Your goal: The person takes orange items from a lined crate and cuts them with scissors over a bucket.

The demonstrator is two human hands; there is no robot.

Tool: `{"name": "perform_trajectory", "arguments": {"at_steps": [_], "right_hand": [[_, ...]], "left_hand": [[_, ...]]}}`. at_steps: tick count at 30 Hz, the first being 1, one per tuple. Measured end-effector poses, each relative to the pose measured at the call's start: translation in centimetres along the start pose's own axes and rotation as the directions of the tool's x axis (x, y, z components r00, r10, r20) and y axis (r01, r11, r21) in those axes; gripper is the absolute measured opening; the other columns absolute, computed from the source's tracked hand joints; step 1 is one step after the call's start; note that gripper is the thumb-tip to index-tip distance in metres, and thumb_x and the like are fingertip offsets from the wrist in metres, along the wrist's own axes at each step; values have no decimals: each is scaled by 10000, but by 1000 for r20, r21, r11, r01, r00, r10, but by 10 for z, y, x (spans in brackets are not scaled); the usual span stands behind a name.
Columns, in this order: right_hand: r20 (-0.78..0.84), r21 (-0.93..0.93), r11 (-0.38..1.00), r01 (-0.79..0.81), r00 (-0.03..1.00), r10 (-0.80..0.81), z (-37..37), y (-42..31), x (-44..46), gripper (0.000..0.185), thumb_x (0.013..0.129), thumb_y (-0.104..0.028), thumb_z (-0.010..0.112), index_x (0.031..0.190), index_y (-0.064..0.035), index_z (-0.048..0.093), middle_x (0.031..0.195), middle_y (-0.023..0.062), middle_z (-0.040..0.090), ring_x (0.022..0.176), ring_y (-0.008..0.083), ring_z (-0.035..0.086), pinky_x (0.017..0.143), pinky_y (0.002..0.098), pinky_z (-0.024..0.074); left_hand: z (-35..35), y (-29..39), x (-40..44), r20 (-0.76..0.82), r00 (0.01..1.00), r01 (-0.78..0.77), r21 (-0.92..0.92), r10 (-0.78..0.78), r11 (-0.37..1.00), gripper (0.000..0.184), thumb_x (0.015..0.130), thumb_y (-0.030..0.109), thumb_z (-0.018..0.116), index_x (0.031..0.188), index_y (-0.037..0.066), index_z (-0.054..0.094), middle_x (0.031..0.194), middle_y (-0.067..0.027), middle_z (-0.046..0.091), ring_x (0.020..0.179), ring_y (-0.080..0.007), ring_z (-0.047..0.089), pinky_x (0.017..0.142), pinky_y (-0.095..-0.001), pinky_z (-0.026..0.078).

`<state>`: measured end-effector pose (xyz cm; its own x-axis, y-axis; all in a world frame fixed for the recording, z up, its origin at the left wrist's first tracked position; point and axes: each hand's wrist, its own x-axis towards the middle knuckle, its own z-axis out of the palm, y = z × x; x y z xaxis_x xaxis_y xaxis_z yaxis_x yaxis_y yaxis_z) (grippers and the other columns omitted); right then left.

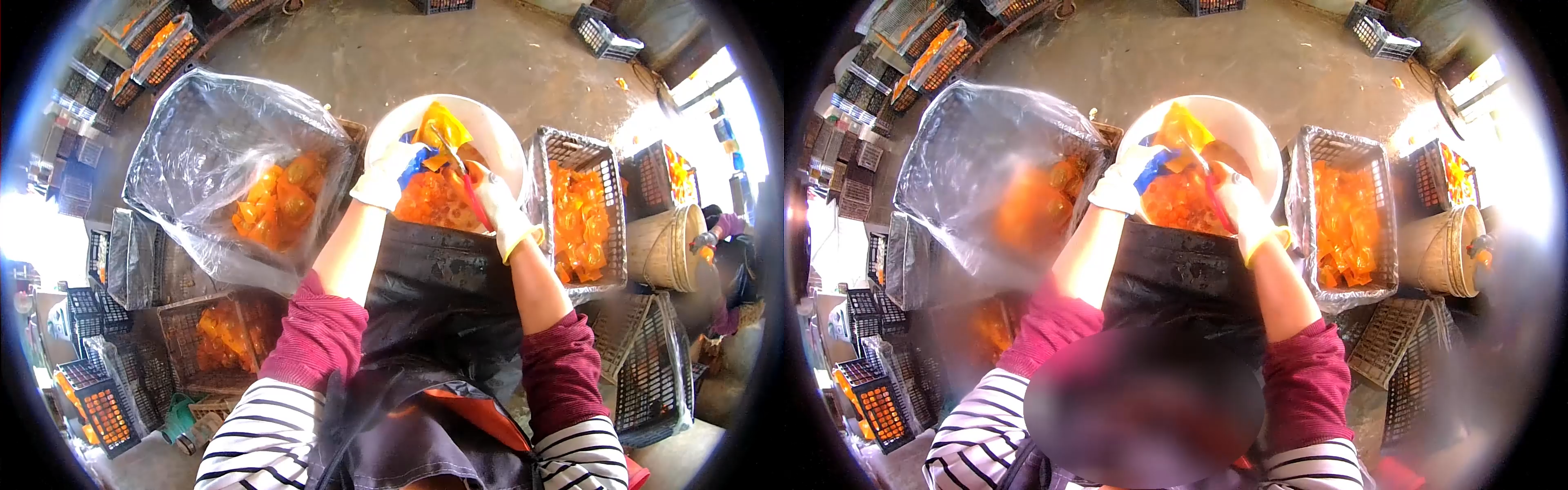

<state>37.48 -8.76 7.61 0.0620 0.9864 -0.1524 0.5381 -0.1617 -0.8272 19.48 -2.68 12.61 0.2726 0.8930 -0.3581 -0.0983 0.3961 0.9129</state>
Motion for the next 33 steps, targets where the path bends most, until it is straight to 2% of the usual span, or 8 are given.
{"name": "perform_trajectory", "arguments": {"at_steps": [6,12,15,18,22,27,31,33], "right_hand": [[9,-145,989,0,1000,2,-5,-24,-10,284,906,-189,578,1139,-28,601,927,111,654,874,184,595,786,280,451],[38,-48,998,-33,999,35,-6,-23,-11,277,925,-198,543,1138,-32,602,928,106,652,845,169,578,782,286,447],[63,203,971,-129,991,119,-5,-24,-14,393,938,-388,469,1190,-108,581,1062,200,633,989,351,595,855,412,443],[39,-195,981,16,999,-9,4,-7,-3,362,951,-352,460,1189,-114,592,1018,169,653,960,291,613,832,363,459],[96,258,962,-84,993,61,12,12,3,314,960,-269,466,1188,-96,597,944,109,661,957,184,618,805,278,465],[127,528,834,-162,986,112,2,-10,-6,323,955,-235,482,1192,-35,574,953,100,655,908,179,637,708,262,506],[199,751,639,-166,980,22,-6,-35,-14,356,968,-268,447,1166,5,560,990,116,642,753,201,663,534,282,543],[238,753,627,-201,971,25,2,-20,-10,349,963,-259,450,1168,1,560,999,116,642,771,198,666,540,279,542]], "left_hand": [[-12,-35,25,-4,992,-123,-293,127,948,272,877,72,546,1137,-2,582,913,-72,614,799,-165,593,685,-242,512],[-25,-44,24,93,905,-361,681,415,637,248,837,166,537,979,-6,646,781,-104,632,735,-178,601,645,-290,473],[-35,-75,48,45,896,-403,496,441,769,243,831,185,534,937,-2,648,779,-124,645,726,-206,609,665,-325,478],[-38,-83,48,76,859,-487,427,506,762,238,834,194,528,910,9,657,756,-122,650,714,-216,610,661,-340,476],[-28,-47,15,126,828,-499,608,546,617,246,842,188,518,943,21,667,758,-110,650,710,-208,618,652,-335,480],[-10,-27,12,-98,938,-328,71,334,942,263,886,190,545,1106,72,628,951,-40,649,827,-191,622,660,-305,513],[7,-16,9,53,996,-34,-549,76,835,382,897,166,609,1257,79,516,1109,-41,598,992,-195,574,763,-306,540],[12,-12,0,59,993,-65,-458,103,887,350,884,158,635,1214,75,554,1039,-58,619,921,-168,597,730,-283,535]]}}
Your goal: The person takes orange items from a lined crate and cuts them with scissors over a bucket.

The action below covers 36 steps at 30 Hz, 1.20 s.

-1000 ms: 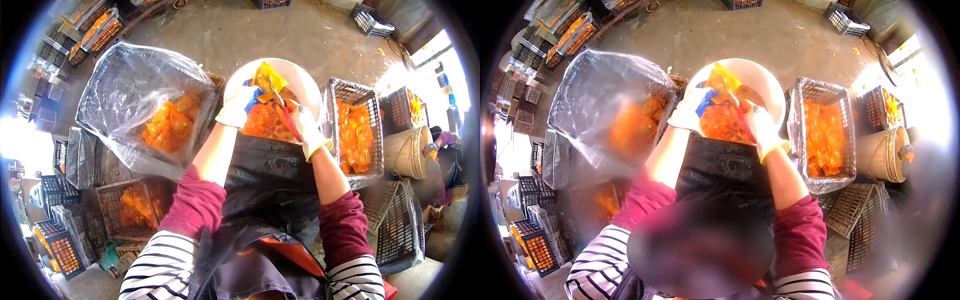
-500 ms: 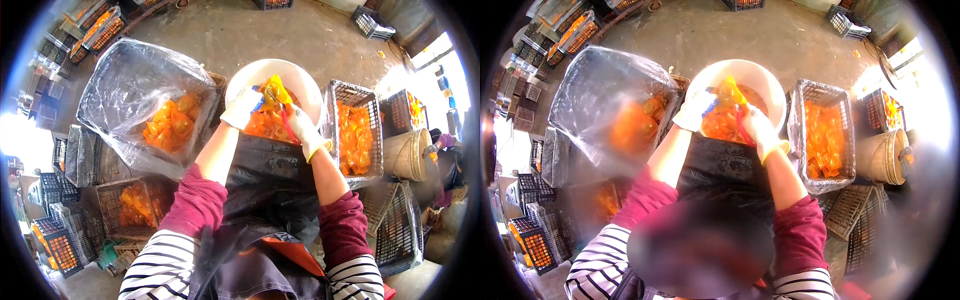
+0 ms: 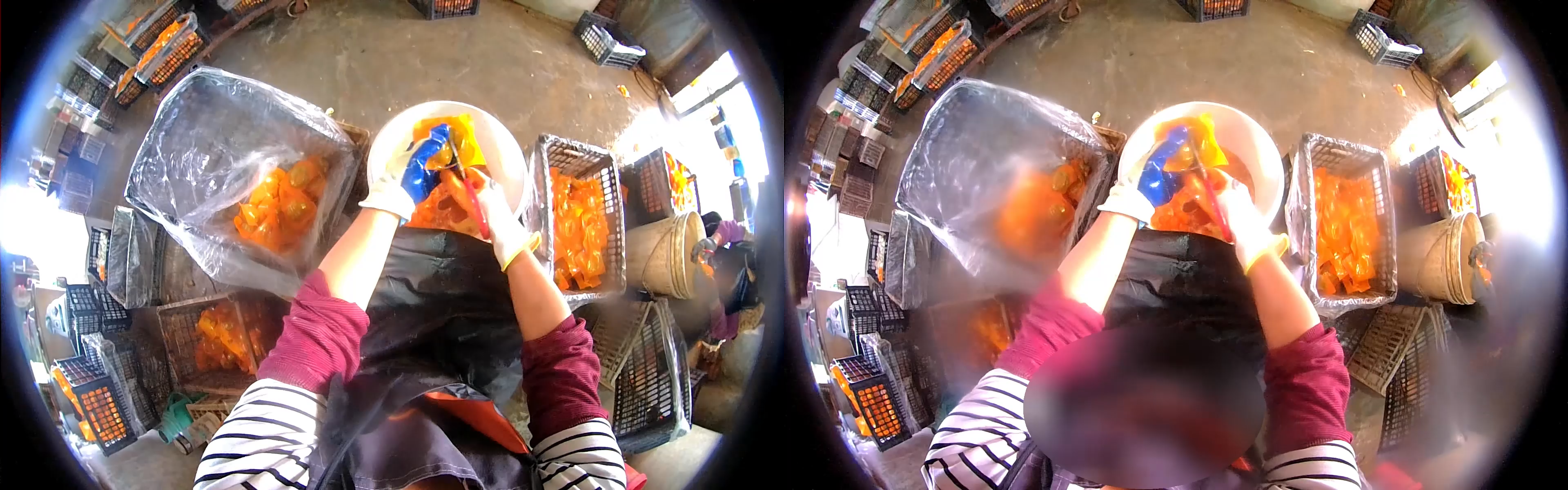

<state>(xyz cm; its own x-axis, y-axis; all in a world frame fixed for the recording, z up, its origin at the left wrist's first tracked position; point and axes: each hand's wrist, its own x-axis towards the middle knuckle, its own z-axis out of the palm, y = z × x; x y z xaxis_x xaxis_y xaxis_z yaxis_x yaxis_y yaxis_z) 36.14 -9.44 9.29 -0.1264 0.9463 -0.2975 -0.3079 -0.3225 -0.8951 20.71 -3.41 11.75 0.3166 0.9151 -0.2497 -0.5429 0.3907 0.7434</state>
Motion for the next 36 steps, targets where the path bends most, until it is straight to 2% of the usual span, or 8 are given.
{"name": "perform_trajectory", "arguments": {"at_steps": [13,19,23,25,28,30,33,36], "right_hand": [[-217,-345,939,4,973,-83,-2,-7,5,297,974,-126,424,1190,20,565,1045,114,616,977,164,589,744,232,516],[-177,-737,676,0,965,-193,-2,-15,-3,312,964,-150,453,1205,9,571,1080,98,612,1027,173,570,819,229,465],[-169,-859,508,56,907,-386,-6,-10,-10,338,944,-163,497,1248,-22,542,1154,77,585,1036,196,565,848,263,465],[-314,-587,782,210,831,-459,-35,28,21,348,952,-208,478,1240,-26,552,1112,115,619,1023,207,579,846,270,466],[-269,247,823,511,852,-449,-54,21,37,360,957,-231,488,1266,-47,506,1115,79,600,969,177,590,779,276,493],[-285,54,949,311,916,-284,-52,-14,-5,333,932,-318,542,1139,-57,527,946,92,628,712,170,581,548,282,453],[-232,705,589,395,913,-335,-79,-5,-8,522,916,-377,543,1251,16,462,1308,192,492,1265,300,428,1102,446,312],[-190,746,595,300,951,-242,-62,-18,-18,548,926,-378,527,1267,43,447,1320,187,481,1260,292,437,1102,439,310]], "left_hand": [[-6,0,7,5,995,-85,539,98,838,314,959,184,503,1242,50,526,1148,-74,582,933,-168,594,801,-271,506],[-20,-18,13,249,821,-353,929,513,113,313,899,257,597,1073,-1,630,943,-187,665,828,-282,647,716,-334,509],[-32,-9,18,96,907,-390,560,410,731,315,854,54,602,1168,31,590,1120,-108,633,1005,-199,604,864,-294,487],[-57,18,6,111,932,-363,317,345,876,323,850,22,586,1173,23,595,1128,-107,633,996,-182,605,867,-276,483],[-114,55,-30,117,820,-434,764,560,477,282,870,99,575,1140,23,594,1052,-95,643,936,-173,616,817,-277,492],[-173,72,-49,-111,844,-304,707,524,638,262,875,154,581,1108,34,593,985,-91,650,879,-178,626,773,-288,500],[-250,97,-83,-393,839,-76,601,377,796,314,912,196,563,1161,6,578,1000,-101,655,855,-187,624,754,-296,515],[-277,105,-99,-258,914,-24,735,313,678,292,886,198,613,1112,15,590,896,-52,640,782,-142,601,679,-276,501]]}}
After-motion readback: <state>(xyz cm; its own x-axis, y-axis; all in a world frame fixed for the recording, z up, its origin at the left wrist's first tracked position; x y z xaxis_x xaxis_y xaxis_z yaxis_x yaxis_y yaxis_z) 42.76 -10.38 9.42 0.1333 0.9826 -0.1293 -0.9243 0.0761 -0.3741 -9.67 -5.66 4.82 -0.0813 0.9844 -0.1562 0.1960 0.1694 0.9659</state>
